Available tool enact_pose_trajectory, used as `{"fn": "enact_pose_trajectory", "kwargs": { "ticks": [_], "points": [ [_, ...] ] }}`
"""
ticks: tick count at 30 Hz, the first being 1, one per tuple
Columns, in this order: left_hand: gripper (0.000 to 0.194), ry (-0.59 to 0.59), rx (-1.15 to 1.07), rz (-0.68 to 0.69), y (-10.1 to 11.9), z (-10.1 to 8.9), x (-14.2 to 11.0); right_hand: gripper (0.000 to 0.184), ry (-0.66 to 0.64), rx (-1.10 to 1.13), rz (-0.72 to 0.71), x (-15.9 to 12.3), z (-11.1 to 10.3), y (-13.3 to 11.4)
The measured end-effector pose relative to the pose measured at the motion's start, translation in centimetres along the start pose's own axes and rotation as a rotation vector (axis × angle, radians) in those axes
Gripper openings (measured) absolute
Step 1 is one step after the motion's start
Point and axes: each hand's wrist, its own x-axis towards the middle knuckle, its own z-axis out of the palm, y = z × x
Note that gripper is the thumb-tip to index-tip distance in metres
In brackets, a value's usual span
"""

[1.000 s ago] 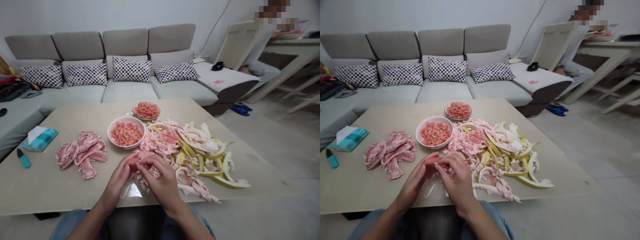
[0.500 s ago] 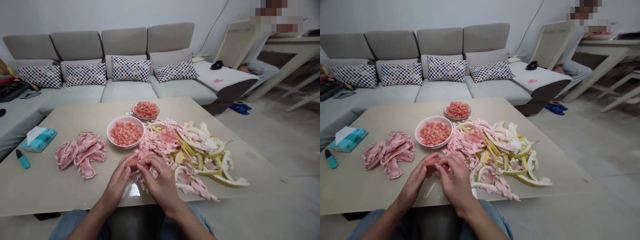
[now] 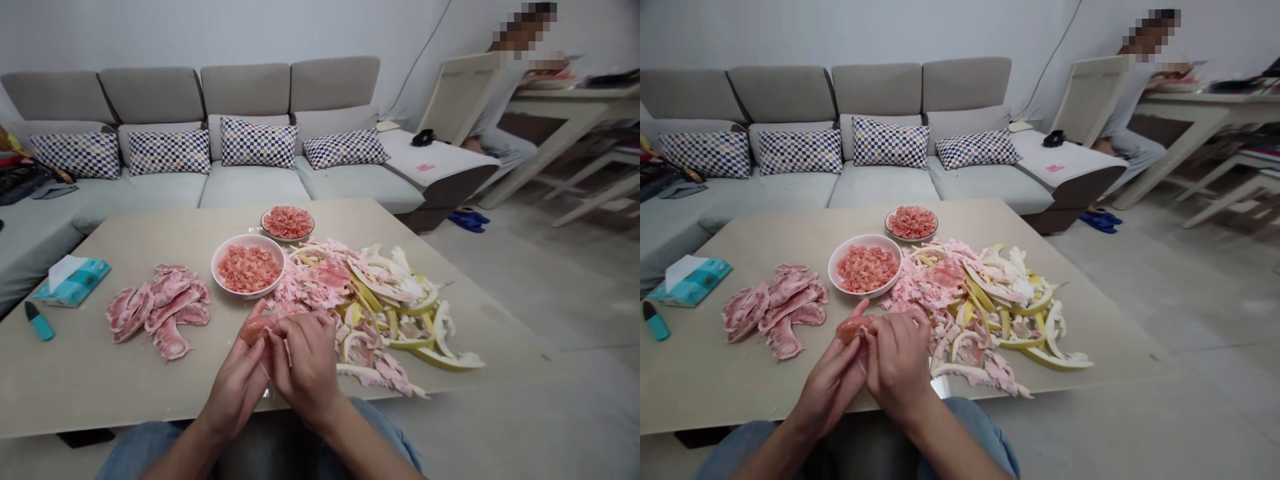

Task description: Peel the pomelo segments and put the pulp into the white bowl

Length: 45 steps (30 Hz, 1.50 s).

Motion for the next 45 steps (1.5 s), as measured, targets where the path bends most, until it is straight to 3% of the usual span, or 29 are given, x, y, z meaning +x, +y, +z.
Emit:
{"fn": "enact_pose_trajectory", "kwargs": {
  "ticks": [7, 11, 15, 20, 30, 36, 39, 42, 45],
  "points": [
    [0.066, 0.062, -0.123, 0.021, 0.8, 0.1, 0.3, 0.010, -0.070, 0.036, -0.021, -0.5, 1.0, -1.0],
    [0.066, -0.001, -0.170, -0.003, 1.7, -0.2, 0.5, 0.011, -0.068, 0.128, 0.066, -0.5, 0.8, -0.9],
    [0.066, -0.080, -0.042, -0.064, 2.6, -0.6, 0.3, 0.010, -0.016, 0.213, 0.169, -0.2, 0.3, -0.3],
    [0.054, -0.077, 0.196, -0.048, 2.3, -0.8, 0.5, 0.011, 0.009, 0.246, 0.235, 0.1, -0.2, 0.3],
    [0.047, -0.020, 0.286, 0.003, 2.0, -0.6, 0.8, 0.012, -0.022, 0.197, 0.148, -0.4, -0.3, -0.1],
    [0.048, 0.124, 0.281, 0.061, 2.7, -1.6, 1.2, 0.012, 0.021, 0.277, 0.068, -0.6, -1.0, -1.4],
    [0.051, 0.033, 0.291, 0.061, 3.1, -1.8, 1.1, 0.009, 0.006, 0.388, 0.220, -0.3, -0.8, -0.9],
    [0.051, -0.062, 0.341, 0.044, 3.2, -1.8, 0.8, 0.031, -0.012, 0.412, 0.321, 0.2, -0.6, 0.0],
    [0.050, -0.125, 0.394, 0.026, 2.8, -1.9, 0.8, 0.019, 0.018, 0.411, 0.286, 0.5, -0.6, 0.3]
  ]
}}
